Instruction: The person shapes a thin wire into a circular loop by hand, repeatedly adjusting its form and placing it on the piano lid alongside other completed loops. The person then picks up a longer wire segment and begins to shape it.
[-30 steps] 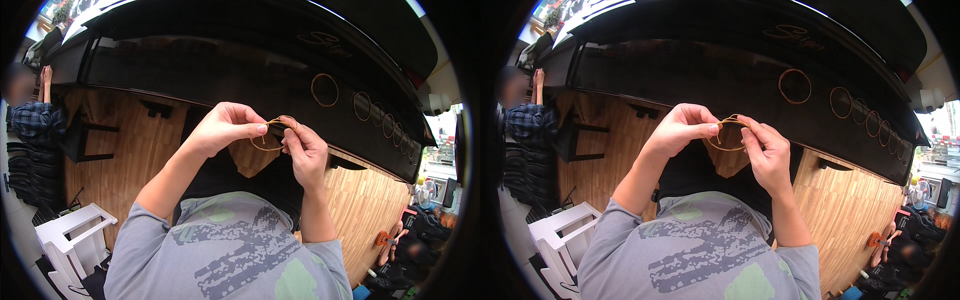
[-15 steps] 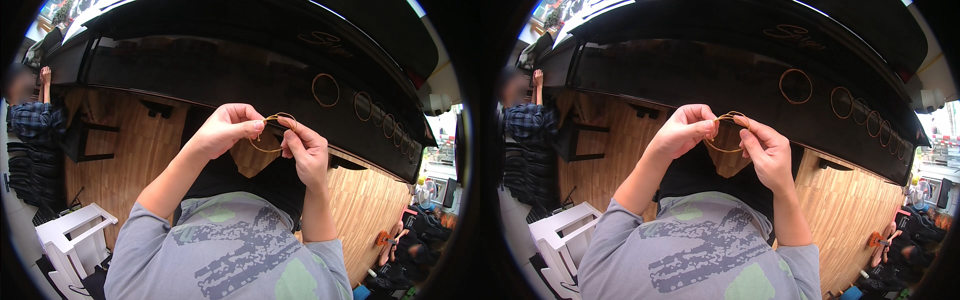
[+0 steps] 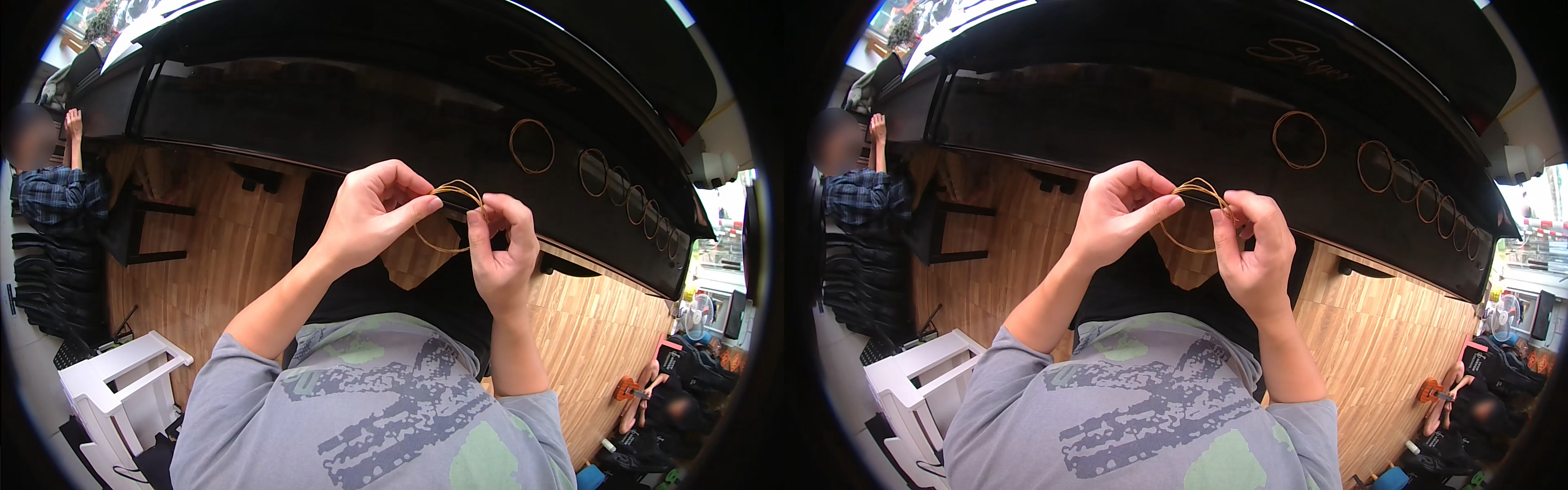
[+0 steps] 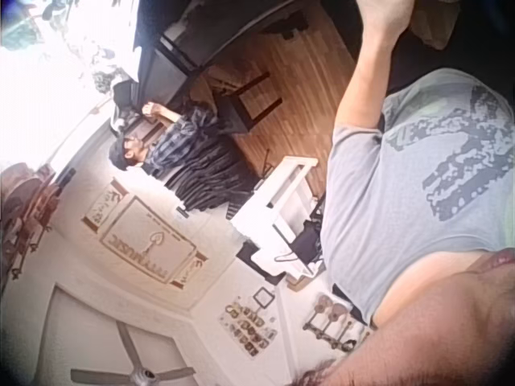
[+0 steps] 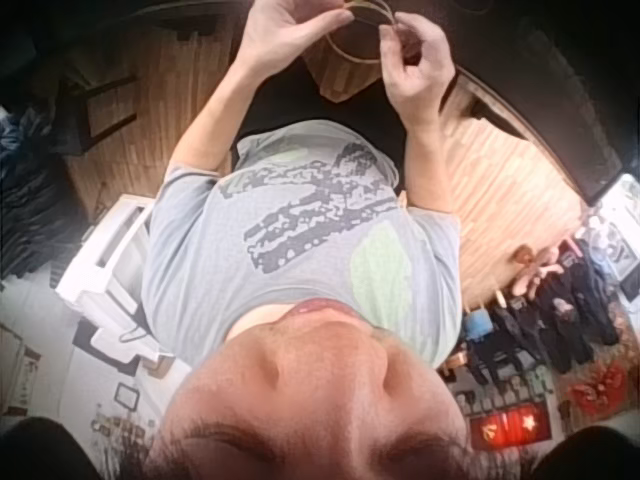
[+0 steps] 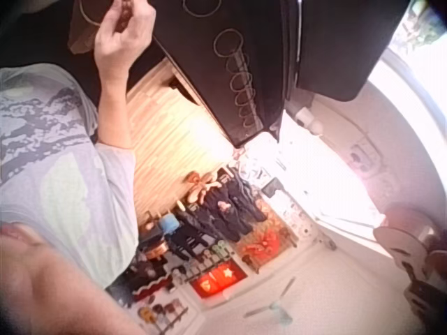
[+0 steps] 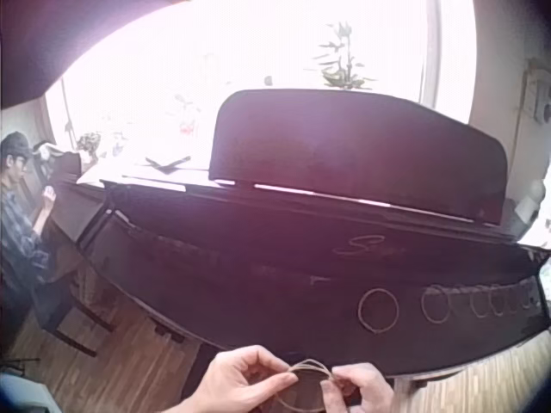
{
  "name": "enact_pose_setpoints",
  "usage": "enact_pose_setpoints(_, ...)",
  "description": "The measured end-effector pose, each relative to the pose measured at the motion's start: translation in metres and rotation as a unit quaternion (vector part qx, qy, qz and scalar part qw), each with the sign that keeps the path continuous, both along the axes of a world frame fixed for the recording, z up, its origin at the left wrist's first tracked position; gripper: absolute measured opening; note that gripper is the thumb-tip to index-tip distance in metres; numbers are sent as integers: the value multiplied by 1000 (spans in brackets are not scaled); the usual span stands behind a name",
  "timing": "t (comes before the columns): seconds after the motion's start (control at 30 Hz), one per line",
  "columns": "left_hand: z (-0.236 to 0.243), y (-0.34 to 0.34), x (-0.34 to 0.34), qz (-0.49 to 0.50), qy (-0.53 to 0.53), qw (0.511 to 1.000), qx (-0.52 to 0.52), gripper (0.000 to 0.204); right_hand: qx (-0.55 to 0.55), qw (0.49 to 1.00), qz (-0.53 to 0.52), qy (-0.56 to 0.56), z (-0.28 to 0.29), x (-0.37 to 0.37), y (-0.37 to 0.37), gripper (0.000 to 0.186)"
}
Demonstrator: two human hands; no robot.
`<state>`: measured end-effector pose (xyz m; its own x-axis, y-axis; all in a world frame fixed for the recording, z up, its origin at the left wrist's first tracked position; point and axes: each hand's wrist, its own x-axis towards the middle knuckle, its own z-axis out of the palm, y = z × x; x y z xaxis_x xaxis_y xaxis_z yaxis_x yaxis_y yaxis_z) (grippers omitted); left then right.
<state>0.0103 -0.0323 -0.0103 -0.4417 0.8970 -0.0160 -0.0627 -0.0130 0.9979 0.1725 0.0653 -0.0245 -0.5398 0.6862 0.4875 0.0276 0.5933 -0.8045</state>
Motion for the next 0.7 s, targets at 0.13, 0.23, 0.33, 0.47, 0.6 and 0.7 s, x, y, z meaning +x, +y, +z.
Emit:
enact_pose_setpoints(0.13,4,-3,5,25,71,997,9,10,196,979,-48,-5,-3,-4,1,28)
enact_pose_setpoints(0.23,7,-3,7,58,193,979,33,10,254,962,-93,-31,3,-7,-1,21)
enact_pose_setpoints(0.33,4,1,9,93,279,954,66,12,238,965,-93,-51,4,-9,-8,16)
enact_pose_setpoints(0.47,-3,3,10,120,328,932,97,13,202,977,-46,-41,6,-11,-18,14)
enact_pose_setpoints(0.6,-1,3,5,138,262,952,79,13,44,999,4,-27,10,-3,-28,15)
enact_pose_setpoints(0.7,-9,2,0,136,198,968,67,14,-17,998,9,-60,15,5,-24,11)
